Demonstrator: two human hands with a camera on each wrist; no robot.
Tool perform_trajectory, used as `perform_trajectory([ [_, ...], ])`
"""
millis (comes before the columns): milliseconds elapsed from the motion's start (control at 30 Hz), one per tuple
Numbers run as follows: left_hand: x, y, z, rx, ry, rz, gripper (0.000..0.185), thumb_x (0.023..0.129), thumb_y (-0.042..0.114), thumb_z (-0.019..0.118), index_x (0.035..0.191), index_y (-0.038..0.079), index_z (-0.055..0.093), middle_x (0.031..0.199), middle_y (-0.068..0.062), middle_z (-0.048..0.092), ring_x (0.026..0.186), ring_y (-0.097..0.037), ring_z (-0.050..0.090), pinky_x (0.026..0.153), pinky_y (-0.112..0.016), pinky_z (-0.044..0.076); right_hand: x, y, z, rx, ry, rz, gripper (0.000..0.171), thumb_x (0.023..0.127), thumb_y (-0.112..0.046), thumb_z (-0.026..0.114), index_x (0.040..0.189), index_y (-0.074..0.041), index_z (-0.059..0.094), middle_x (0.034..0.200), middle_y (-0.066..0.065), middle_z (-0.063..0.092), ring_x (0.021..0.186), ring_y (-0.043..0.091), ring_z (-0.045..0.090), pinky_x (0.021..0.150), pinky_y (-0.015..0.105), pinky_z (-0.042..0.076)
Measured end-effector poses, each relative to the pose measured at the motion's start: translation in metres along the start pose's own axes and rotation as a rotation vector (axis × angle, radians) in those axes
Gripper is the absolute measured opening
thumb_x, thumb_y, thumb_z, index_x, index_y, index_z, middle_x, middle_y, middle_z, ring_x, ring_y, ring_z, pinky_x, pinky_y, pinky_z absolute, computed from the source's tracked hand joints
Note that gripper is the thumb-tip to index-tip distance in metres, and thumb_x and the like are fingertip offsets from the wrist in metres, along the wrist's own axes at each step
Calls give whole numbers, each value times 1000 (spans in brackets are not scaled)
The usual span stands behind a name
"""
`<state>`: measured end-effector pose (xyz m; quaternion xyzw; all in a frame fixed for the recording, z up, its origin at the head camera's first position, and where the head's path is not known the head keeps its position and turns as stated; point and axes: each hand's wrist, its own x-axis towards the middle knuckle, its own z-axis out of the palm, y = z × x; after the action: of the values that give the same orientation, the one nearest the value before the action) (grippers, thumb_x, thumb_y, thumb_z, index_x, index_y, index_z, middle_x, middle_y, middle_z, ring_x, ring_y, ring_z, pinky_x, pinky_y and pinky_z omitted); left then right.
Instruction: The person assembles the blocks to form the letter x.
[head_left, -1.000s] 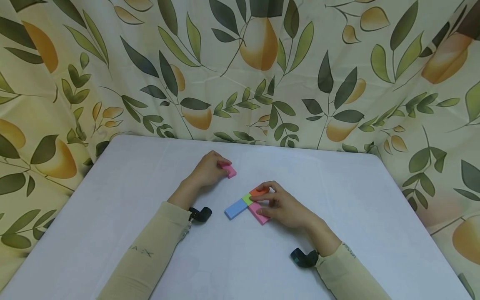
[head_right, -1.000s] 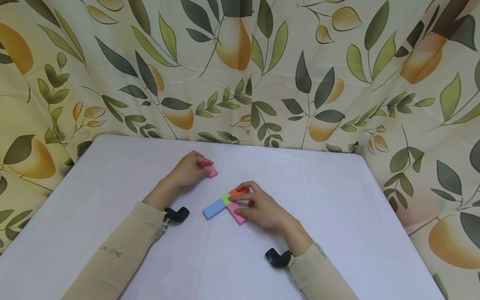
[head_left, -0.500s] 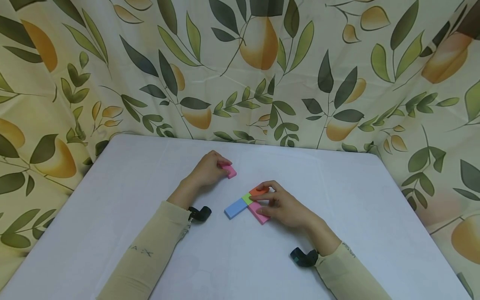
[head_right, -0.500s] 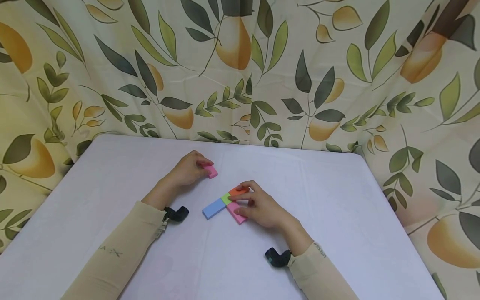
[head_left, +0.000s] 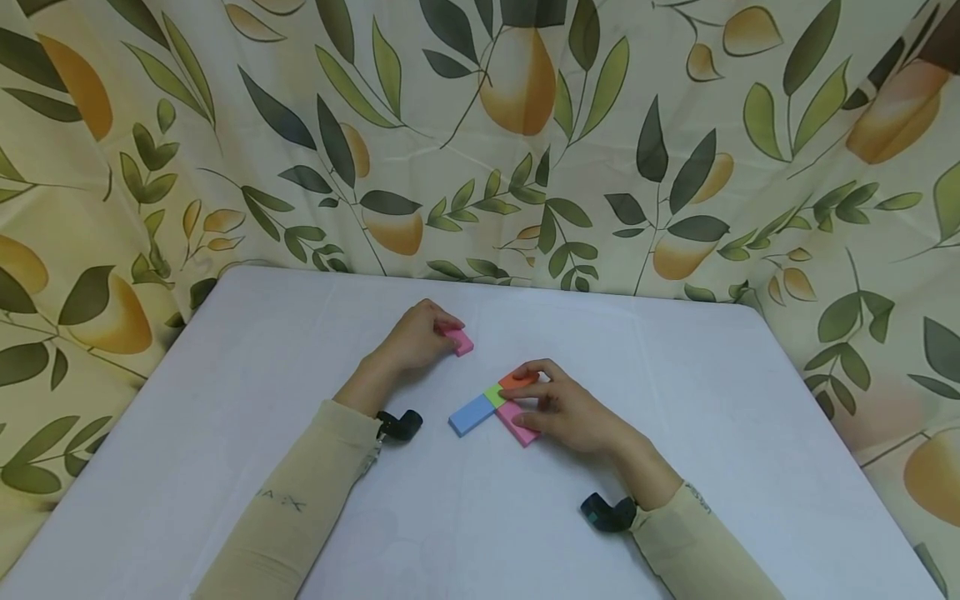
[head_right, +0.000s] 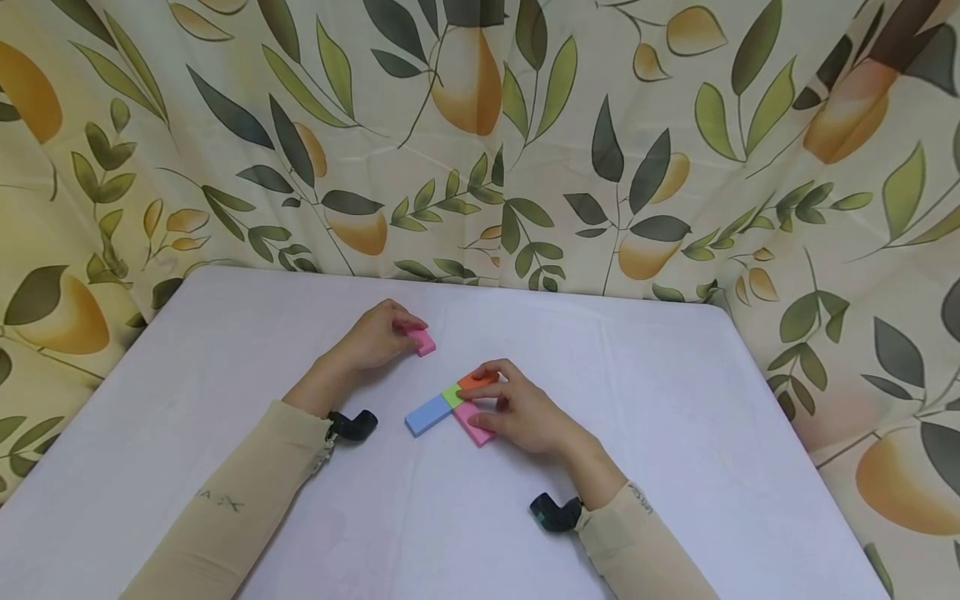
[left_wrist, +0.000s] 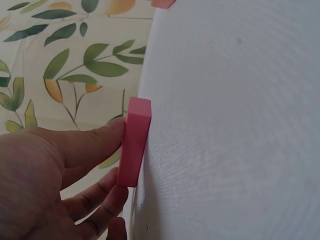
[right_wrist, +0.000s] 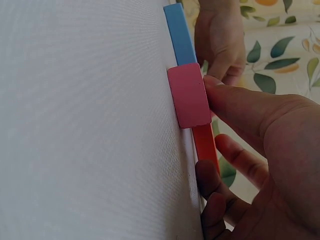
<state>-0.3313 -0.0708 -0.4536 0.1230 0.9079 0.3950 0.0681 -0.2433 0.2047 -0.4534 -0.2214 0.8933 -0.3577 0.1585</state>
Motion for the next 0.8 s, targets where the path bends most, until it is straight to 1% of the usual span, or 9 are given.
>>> perform_trajectory([
  [133,1,0,0,4,-2,5,25,87,16,70,112,18,73,104,1,53,99,-17,52,86,-35,47,1,1,0,5,3,-3,33,90,-35,67,123,-36,65,140,-17,35,124,17,41,93,36,39],
  [300,2,-1,0,-3,-4,-8,24,87,17,70,111,20,73,103,2,53,99,-17,52,86,-34,47,1,0,0,8,1,-2,33,90,-34,67,123,-36,65,140,-16,35,122,17,42,91,35,39],
  [533,2,-2,0,-7,-10,9,26,86,18,70,112,19,73,105,3,53,101,-16,52,88,-35,47,1,0,0,-7,6,-8,32,91,-34,67,123,-35,65,141,-16,35,116,15,45,86,32,40],
  [800,0,1,0,-5,-25,-20,26,87,20,71,113,20,73,107,3,52,103,-17,51,89,-36,47,0,-1,0,-10,6,-25,32,91,-32,67,123,-32,66,141,-14,35,115,16,45,85,30,40],
])
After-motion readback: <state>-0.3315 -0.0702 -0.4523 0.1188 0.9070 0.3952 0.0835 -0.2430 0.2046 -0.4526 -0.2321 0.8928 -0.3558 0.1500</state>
